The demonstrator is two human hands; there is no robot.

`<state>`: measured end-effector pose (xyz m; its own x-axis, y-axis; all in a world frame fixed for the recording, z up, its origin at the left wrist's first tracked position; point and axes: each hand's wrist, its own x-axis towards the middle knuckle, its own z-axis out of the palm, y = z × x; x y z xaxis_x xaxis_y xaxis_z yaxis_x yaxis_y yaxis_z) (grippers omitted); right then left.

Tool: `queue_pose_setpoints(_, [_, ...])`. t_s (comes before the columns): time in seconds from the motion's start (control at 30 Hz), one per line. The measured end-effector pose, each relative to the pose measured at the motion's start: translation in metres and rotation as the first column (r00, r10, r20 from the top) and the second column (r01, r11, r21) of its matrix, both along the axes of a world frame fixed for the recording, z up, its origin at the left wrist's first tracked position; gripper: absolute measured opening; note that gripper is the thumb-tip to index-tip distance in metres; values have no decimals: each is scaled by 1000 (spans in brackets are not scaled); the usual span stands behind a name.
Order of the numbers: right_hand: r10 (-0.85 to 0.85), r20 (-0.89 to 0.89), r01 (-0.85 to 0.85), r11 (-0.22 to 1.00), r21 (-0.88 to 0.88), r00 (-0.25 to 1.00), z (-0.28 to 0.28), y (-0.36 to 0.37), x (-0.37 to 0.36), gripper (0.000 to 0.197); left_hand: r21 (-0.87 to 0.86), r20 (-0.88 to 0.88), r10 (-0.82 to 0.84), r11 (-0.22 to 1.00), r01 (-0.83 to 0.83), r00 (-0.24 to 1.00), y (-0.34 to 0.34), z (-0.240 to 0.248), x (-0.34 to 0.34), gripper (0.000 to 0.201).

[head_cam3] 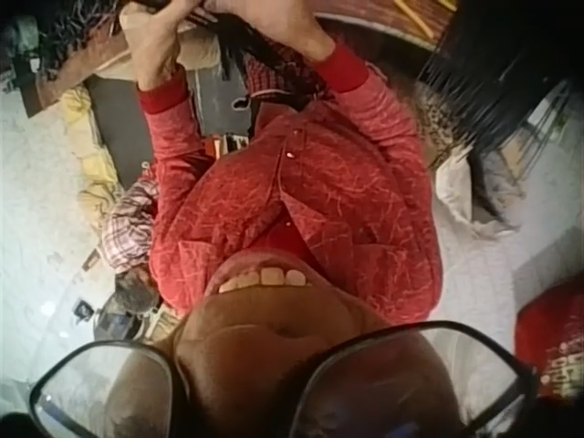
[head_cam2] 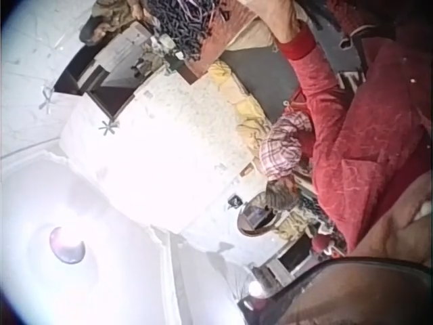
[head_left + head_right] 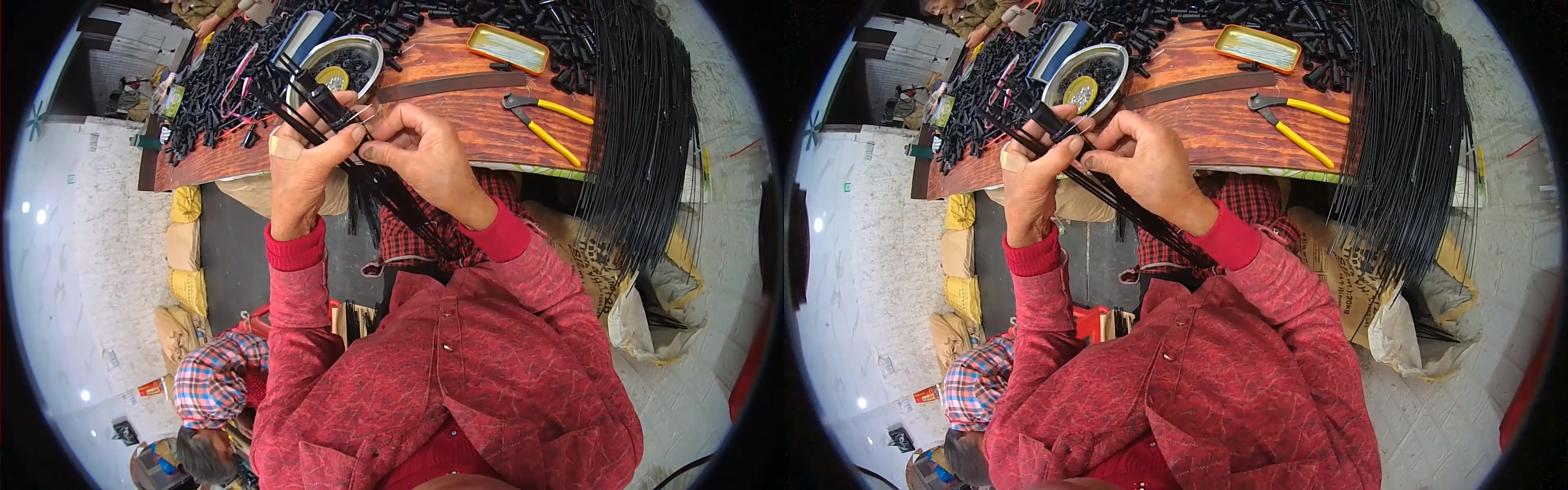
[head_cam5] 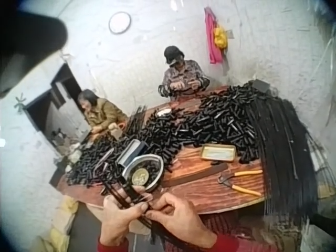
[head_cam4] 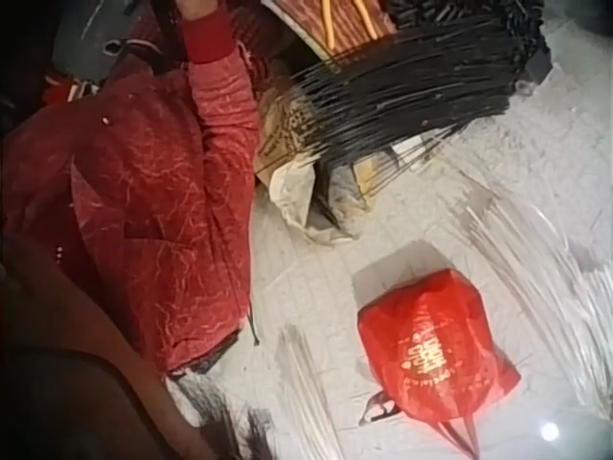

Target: Assembling windshield wiper blades by attaching rubber strips and metal components using pliers.

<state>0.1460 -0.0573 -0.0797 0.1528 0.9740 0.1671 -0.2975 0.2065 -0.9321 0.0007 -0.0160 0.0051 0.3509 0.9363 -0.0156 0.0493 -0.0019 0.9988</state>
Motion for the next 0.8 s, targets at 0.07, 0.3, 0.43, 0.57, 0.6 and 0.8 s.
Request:
queue_pose_setpoints(0.07, [-11, 34, 11, 1000, 13, 999, -3, 1, 0, 22, 9, 6, -15, 1000, 15, 1000, 0, -2, -1, 40])
queue_pose_setpoints(0.3, [0, 17, -1, 1000, 12, 1000, -7, 0, 1, 23, 22, 26, -113, 993, 112, 993, 3, -8, -5, 50])
queue_pose_setpoints(0.43, [-9, 126, 6, 1000, 30, 992, 4, -9, 3, 19, 71, 109, -192, 980, 185, 975, 10, -17, -16, 54])
queue_pose_setpoints(0.57, [-257, 344, 188, 957, 222, 903, 9, -16, -5, 18, 85, 128, -189, 980, 179, 974, 13, -24, -21, 56])
queue_pose_setpoints(0.6, [-255, 342, 187, 957, 221, 904, 11, -19, -7, 18, 85, 139, -191, 980, 181, 972, 13, -25, -22, 56])
queue_pose_setpoints(0.8, [-513, 531, 287, 845, 452, 674, 17, -28, -13, 18, 101, 160, -194, 979, 180, 968, 17, -32, -25, 53])
